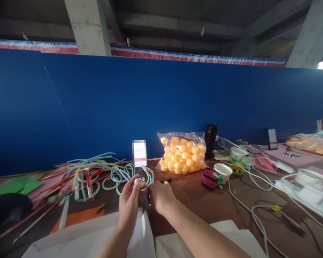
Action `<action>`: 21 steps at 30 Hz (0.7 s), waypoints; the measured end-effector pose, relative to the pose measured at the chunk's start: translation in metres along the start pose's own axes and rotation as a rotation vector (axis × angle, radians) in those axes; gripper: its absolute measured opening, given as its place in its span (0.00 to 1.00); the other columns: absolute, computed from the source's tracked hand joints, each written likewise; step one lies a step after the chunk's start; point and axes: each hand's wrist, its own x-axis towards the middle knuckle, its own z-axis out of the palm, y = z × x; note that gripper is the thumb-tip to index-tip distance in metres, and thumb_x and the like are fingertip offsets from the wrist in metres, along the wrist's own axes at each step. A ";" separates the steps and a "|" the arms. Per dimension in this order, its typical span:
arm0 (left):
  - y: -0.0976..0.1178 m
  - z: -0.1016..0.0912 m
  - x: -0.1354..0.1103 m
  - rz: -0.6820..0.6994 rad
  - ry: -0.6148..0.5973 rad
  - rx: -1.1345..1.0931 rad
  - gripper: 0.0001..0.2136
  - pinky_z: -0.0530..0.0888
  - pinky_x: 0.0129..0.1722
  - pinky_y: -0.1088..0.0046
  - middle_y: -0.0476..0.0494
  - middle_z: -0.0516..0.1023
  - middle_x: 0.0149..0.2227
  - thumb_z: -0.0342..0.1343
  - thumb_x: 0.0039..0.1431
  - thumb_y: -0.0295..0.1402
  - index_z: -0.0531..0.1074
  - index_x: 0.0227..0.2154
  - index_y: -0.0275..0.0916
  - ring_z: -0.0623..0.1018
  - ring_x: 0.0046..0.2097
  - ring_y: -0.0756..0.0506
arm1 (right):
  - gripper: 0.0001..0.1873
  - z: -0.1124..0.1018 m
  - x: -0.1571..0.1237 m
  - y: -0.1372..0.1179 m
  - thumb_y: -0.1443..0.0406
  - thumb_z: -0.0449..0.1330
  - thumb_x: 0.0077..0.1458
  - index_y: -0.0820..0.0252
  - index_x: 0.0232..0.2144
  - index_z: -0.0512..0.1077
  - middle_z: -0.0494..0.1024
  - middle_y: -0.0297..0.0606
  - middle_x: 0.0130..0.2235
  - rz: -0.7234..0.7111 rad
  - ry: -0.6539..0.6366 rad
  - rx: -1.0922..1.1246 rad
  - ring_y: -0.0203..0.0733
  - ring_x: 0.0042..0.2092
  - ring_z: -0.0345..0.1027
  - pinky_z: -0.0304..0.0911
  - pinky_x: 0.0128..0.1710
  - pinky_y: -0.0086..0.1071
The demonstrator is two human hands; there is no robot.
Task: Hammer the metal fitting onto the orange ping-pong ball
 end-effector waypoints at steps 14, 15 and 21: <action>-0.003 -0.002 0.001 0.017 -0.007 0.034 0.23 0.78 0.35 0.67 0.42 0.79 0.36 0.62 0.50 0.45 0.73 0.47 0.37 0.80 0.35 0.44 | 0.13 0.003 -0.008 0.011 0.63 0.58 0.63 0.61 0.49 0.70 0.74 0.41 0.49 -0.021 0.050 0.079 0.46 0.46 0.72 0.70 0.44 0.44; -0.004 -0.002 0.002 0.017 -0.010 0.034 0.23 0.78 0.35 0.67 0.43 0.79 0.36 0.62 0.50 0.44 0.73 0.47 0.37 0.80 0.35 0.44 | 0.13 0.004 -0.008 0.010 0.63 0.58 0.63 0.60 0.49 0.70 0.74 0.41 0.49 -0.023 0.048 0.074 0.46 0.46 0.72 0.70 0.44 0.44; -0.006 -0.004 0.003 0.016 -0.024 0.019 0.23 0.78 0.34 0.68 0.43 0.79 0.36 0.61 0.52 0.43 0.72 0.48 0.37 0.79 0.34 0.45 | 0.14 0.006 -0.005 0.007 0.63 0.58 0.63 0.61 0.49 0.70 0.74 0.41 0.49 -0.022 0.036 0.061 0.45 0.45 0.73 0.71 0.43 0.43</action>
